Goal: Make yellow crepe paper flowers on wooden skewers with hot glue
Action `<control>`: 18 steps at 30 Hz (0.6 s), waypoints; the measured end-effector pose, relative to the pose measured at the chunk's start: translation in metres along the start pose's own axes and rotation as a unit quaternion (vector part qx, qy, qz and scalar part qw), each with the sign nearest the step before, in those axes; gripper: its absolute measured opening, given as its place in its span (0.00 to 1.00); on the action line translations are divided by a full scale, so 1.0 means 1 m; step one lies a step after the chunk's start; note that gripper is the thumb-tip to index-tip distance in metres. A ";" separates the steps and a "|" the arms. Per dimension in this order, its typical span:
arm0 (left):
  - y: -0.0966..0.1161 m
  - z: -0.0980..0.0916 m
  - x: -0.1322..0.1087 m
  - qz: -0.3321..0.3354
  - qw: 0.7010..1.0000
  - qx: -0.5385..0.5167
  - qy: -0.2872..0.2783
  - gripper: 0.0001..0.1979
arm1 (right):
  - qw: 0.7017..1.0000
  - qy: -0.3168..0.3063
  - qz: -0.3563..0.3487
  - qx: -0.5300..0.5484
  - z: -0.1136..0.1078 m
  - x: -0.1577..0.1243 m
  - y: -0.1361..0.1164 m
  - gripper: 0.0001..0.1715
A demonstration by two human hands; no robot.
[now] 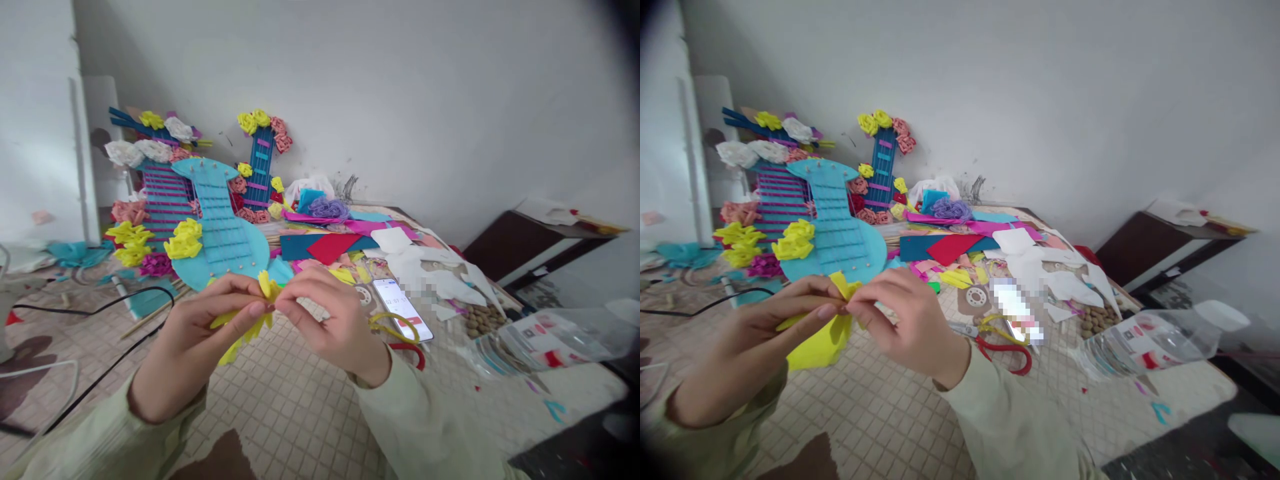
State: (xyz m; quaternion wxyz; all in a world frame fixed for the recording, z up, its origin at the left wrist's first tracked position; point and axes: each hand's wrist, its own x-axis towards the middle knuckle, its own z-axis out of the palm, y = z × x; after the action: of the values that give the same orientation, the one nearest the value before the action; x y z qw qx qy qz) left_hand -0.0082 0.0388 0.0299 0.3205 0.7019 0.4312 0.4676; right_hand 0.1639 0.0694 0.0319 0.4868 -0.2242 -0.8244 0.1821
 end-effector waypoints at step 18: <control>-0.009 -0.016 0.005 -0.058 0.991 -0.090 0.077 0.07 | 0.920 -0.014 0.329 -0.210 -0.119 -0.092 -0.007 0.12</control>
State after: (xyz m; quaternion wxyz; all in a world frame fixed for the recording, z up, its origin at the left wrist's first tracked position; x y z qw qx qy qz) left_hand -0.0251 0.0477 0.0295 0.3752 0.6058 0.4505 0.5379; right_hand 0.3065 0.0229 0.0240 0.3296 -0.5777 -0.7299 0.1579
